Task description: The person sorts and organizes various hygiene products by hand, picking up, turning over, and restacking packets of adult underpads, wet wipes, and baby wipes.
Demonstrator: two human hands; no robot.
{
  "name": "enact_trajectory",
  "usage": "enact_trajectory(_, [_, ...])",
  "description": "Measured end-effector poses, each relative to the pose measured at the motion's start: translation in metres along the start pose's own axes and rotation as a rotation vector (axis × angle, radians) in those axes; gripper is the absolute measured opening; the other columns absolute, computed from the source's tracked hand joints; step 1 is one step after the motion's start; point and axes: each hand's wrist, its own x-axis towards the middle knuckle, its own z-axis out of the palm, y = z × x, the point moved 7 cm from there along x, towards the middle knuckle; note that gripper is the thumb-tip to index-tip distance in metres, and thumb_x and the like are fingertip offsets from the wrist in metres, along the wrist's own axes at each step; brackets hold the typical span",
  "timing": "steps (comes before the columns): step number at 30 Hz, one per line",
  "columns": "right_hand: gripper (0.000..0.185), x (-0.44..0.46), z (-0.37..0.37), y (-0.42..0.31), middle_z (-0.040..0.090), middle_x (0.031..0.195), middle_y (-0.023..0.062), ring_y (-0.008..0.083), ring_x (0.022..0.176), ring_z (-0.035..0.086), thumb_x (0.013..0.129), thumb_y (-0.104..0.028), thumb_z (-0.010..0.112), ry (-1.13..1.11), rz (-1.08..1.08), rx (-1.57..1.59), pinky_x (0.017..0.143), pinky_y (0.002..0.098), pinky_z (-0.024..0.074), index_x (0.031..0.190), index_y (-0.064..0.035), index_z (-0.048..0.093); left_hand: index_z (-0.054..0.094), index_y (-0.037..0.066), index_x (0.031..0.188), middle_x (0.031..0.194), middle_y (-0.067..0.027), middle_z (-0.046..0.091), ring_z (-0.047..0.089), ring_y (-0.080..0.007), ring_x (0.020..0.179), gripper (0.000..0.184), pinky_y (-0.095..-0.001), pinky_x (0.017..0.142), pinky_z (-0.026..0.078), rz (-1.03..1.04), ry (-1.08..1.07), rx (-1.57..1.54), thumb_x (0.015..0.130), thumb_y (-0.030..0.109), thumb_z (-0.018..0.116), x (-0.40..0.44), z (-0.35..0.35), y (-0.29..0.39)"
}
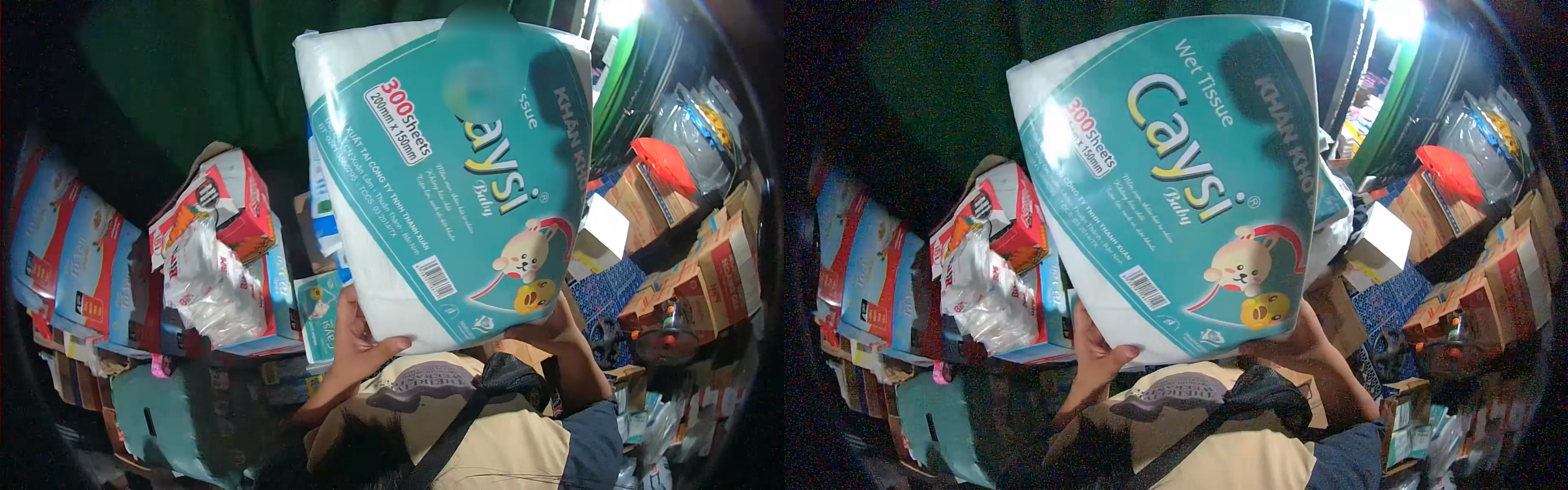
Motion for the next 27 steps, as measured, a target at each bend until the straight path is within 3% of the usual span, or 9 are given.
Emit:
enact_trajectory(5, [0.068, -0.007, -0.040, -0.002, 0.053, 0.122, 0.0087, 0.0179, 0.114, 0.051, 0.072, 0.004, 0.074, 0.049, 0.024, -0.130, 0.095, 0.0344, 0.0444, 0.129, -0.0027, 0.040, 0.019, 0.004, 0.138, 0.128, -0.0138, 0.048, 0.051, -0.0236, 0.116, 0.096, -0.0383, 0.097, 0.042, 0.008, -0.076, -0.038, 0.067, 0.017, 0.082, 0.020, 0.034, -0.015])
enact_trajectory(7, [0.067, -0.011, -0.054, -0.004, 0.053, 0.122, 0.0085, 0.0180, 0.114, 0.051, 0.072, 0.005, 0.074, 0.070, 0.018, -0.123, 0.095, 0.0345, 0.0442, 0.129, -0.0029, 0.040, 0.026, 0.006, 0.131, 0.126, -0.0128, 0.046, 0.048, -0.0222, 0.117, 0.074, -0.0373, 0.096, 0.042, 0.089, -0.185, -0.077, 0.073, 0.000, 0.072, 0.028, 0.050, -0.017])
enact_trajectory(15, [0.071, -0.031, -0.105, -0.012, 0.049, 0.125, 0.0091, 0.0171, 0.113, 0.050, 0.073, 0.009, 0.070, 0.164, -0.014, 0.116, 0.093, 0.0350, 0.0462, 0.133, -0.0022, 0.034, 0.025, 0.004, 0.132, 0.124, -0.0129, 0.047, 0.049, -0.0215, 0.116, 0.070, -0.0353, 0.097, 0.039, 0.048, -0.245, -0.053, 0.077, 0.002, 0.068, 0.059, 0.097, -0.051])
enact_trajectory(19, [0.071, -0.035, -0.133, -0.011, 0.048, 0.125, 0.0086, 0.0166, 0.114, 0.048, 0.074, 0.010, 0.067, 0.218, 0.027, 0.044, 0.095, 0.0349, 0.0438, 0.134, -0.0026, 0.032, 0.029, 0.002, 0.132, 0.122, -0.0127, 0.050, 0.049, -0.0205, 0.114, 0.064, -0.0343, 0.096, 0.039, -0.008, -0.237, 0.029, 0.080, 0.004, 0.066, 0.075, 0.118, -0.071])
enact_trajectory(27, [0.066, -0.019, -0.203, 0.010, 0.048, 0.124, 0.0060, 0.0157, 0.115, 0.046, 0.079, 0.001, 0.067, 0.282, -0.003, 0.017, 0.098, 0.0318, 0.0380, 0.135, -0.0017, 0.032, 0.037, 0.000, 0.132, 0.125, -0.0125, 0.053, 0.049, -0.0200, 0.115, 0.055, -0.0331, 0.098, 0.037, -0.087, -0.174, -0.001, 0.084, 0.007, 0.061, 0.121, 0.144, -0.113])
